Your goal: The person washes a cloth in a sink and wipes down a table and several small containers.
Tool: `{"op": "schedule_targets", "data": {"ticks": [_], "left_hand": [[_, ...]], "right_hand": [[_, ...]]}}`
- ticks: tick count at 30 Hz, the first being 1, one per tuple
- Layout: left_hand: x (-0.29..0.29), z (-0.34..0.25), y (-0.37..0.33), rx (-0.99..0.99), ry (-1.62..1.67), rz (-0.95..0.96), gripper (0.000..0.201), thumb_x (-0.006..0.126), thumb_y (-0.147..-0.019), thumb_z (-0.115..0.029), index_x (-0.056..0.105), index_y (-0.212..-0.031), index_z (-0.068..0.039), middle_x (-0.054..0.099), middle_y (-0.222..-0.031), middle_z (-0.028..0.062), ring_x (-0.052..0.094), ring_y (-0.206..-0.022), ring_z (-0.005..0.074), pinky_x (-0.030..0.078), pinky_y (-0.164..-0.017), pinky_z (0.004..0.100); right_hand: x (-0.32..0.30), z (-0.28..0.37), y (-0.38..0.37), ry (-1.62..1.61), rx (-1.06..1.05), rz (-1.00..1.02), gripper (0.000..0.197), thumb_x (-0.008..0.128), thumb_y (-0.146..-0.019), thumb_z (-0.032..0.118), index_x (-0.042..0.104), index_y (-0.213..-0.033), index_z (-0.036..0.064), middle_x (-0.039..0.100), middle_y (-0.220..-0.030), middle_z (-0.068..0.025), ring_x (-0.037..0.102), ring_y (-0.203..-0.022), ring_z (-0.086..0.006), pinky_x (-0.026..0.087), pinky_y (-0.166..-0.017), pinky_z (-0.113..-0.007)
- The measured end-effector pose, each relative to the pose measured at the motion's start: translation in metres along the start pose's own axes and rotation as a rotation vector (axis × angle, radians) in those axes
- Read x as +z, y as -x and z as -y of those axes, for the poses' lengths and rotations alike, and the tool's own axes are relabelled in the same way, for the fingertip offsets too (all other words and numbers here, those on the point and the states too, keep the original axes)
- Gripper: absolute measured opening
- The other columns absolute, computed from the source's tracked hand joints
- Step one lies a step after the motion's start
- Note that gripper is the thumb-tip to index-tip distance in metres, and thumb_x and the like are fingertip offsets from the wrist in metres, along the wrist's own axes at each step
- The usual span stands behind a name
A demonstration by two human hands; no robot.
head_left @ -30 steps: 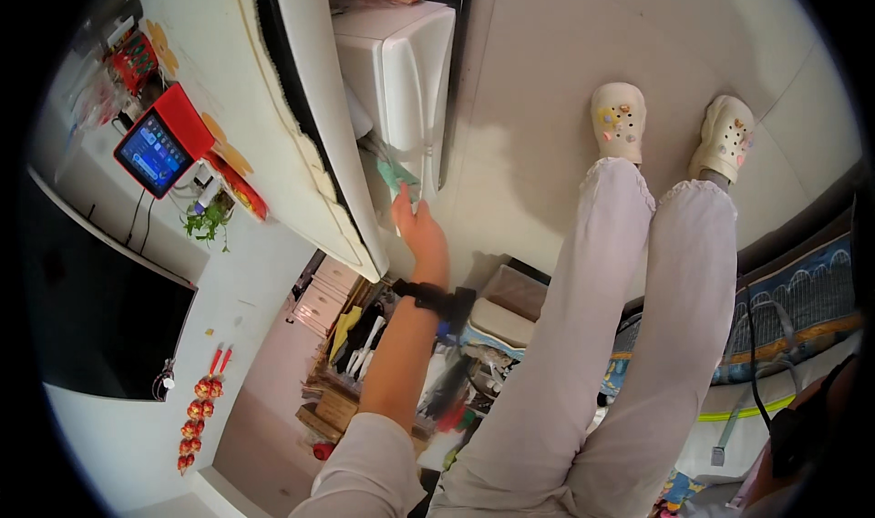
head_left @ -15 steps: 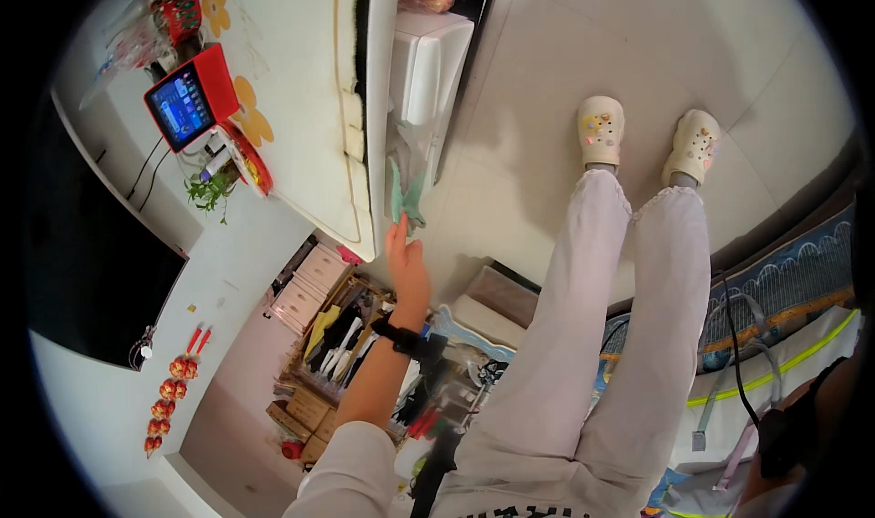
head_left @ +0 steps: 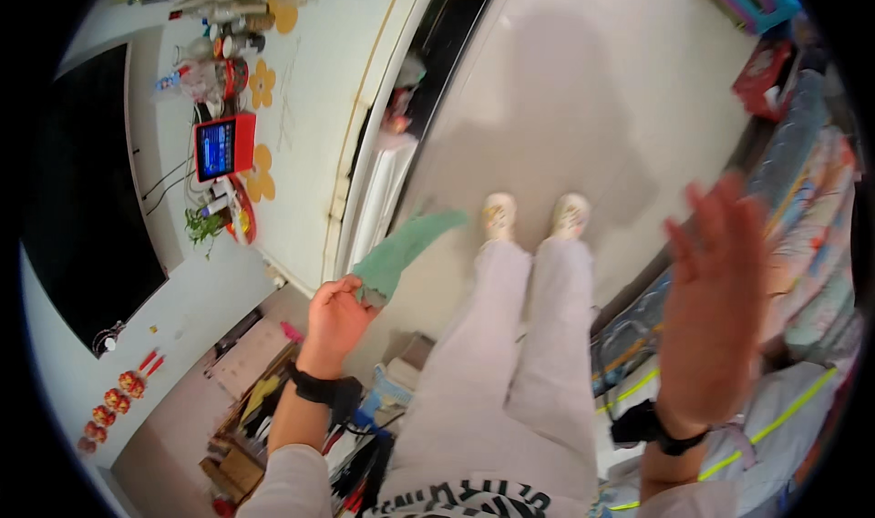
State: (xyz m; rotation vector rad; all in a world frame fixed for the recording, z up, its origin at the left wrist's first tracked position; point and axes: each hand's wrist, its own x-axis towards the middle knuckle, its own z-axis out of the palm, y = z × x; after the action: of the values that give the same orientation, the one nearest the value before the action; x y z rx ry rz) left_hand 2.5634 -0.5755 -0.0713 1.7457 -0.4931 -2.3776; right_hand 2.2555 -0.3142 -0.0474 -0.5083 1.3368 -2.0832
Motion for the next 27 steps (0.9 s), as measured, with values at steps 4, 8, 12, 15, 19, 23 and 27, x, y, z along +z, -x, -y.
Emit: {"op": "schedule_targets", "data": {"ticks": [4,8,12,15,19,23,27], "left_hand": [[0.093,-0.024,0.025,0.258,-0.733,-0.062,0.010,0.057,-0.084,-0.012,0.052,-0.076,-0.008,0.054,-0.087,0.0018,0.053,-0.079,0.0142,0.044,-0.075,0.0296],[0.220,-0.040,0.047,0.555,-1.033,0.248,0.013,0.061,-0.079,-0.001,0.049,-0.076,-0.005,0.052,-0.085,0.0017,0.052,-0.077,0.0104,0.045,-0.066,0.0239],[0.321,-0.036,0.036,1.001,-1.253,0.356,0.015,0.061,-0.071,0.004,0.050,-0.078,-0.004,0.051,-0.080,0.0075,0.054,-0.072,0.0208,0.045,-0.061,0.0277],[0.386,-0.034,0.030,1.220,-1.456,0.588,0.009,0.057,-0.073,-0.001,0.053,-0.079,-0.005,0.052,-0.078,0.0097,0.054,-0.072,0.0287,0.046,-0.061,0.0337],[0.474,-0.050,0.016,1.653,-1.546,0.878,0.005,0.056,-0.074,-0.006,0.053,-0.078,-0.008,0.052,-0.078,0.0069,0.055,-0.074,0.0250,0.047,-0.060,0.0360],[0.564,-0.074,-0.013,1.898,-1.662,1.186,0.008,0.056,-0.070,-0.009,0.052,-0.078,-0.010,0.053,-0.081,0.0028,0.056,-0.081,0.0193,0.047,-0.064,0.0317],[0.640,-0.109,-0.047,1.869,-1.648,1.297,0.019,0.055,-0.070,-0.009,0.058,-0.089,-0.008,0.058,-0.094,0.0027,0.055,-0.092,0.0190,0.047,-0.072,0.0305]], "right_hand": [[-0.012,0.080,-0.007,0.287,0.136,0.070,0.046,0.052,-0.084,0.030,0.055,-0.114,-0.0049,0.056,-0.120,-0.0154,0.050,-0.111,-0.0282,0.033,-0.099,-0.041],[-0.030,0.115,-0.027,0.228,0.557,0.145,0.033,0.049,-0.090,0.014,0.053,-0.119,0.0002,0.058,-0.117,-0.0094,0.051,-0.112,-0.0198,0.037,-0.096,-0.032],[-0.071,0.057,-0.070,-0.134,0.987,0.202,0.049,0.045,-0.094,0.032,0.038,-0.132,0.0014,0.052,-0.124,-0.0116,0.049,-0.116,-0.0235,0.039,-0.096,-0.038],[-0.079,0.046,-0.137,-0.327,1.106,0.088,0.056,0.045,-0.093,0.040,0.035,-0.135,0.0042,0.051,-0.125,-0.0106,0.048,-0.116,-0.0251,0.040,-0.096,-0.041],[-0.113,0.070,-0.240,-0.576,1.023,-0.038,0.054,0.049,-0.090,0.041,0.038,-0.131,0.0077,0.049,-0.125,-0.0079,0.048,-0.112,-0.0230,0.042,-0.090,-0.043],[-0.161,0.111,-0.330,-0.372,0.731,-0.075,0.033,0.048,-0.092,0.027,0.050,-0.120,0.0083,0.052,-0.120,-0.0043,0.052,-0.100,-0.0169,0.045,-0.082,-0.033],[-0.204,0.167,-0.407,-0.006,0.453,-0.067,0.028,0.049,-0.090,0.013,0.054,-0.117,0.0062,0.056,-0.106,-0.0017,0.053,-0.092,-0.0123,0.045,-0.076,-0.024]]}}
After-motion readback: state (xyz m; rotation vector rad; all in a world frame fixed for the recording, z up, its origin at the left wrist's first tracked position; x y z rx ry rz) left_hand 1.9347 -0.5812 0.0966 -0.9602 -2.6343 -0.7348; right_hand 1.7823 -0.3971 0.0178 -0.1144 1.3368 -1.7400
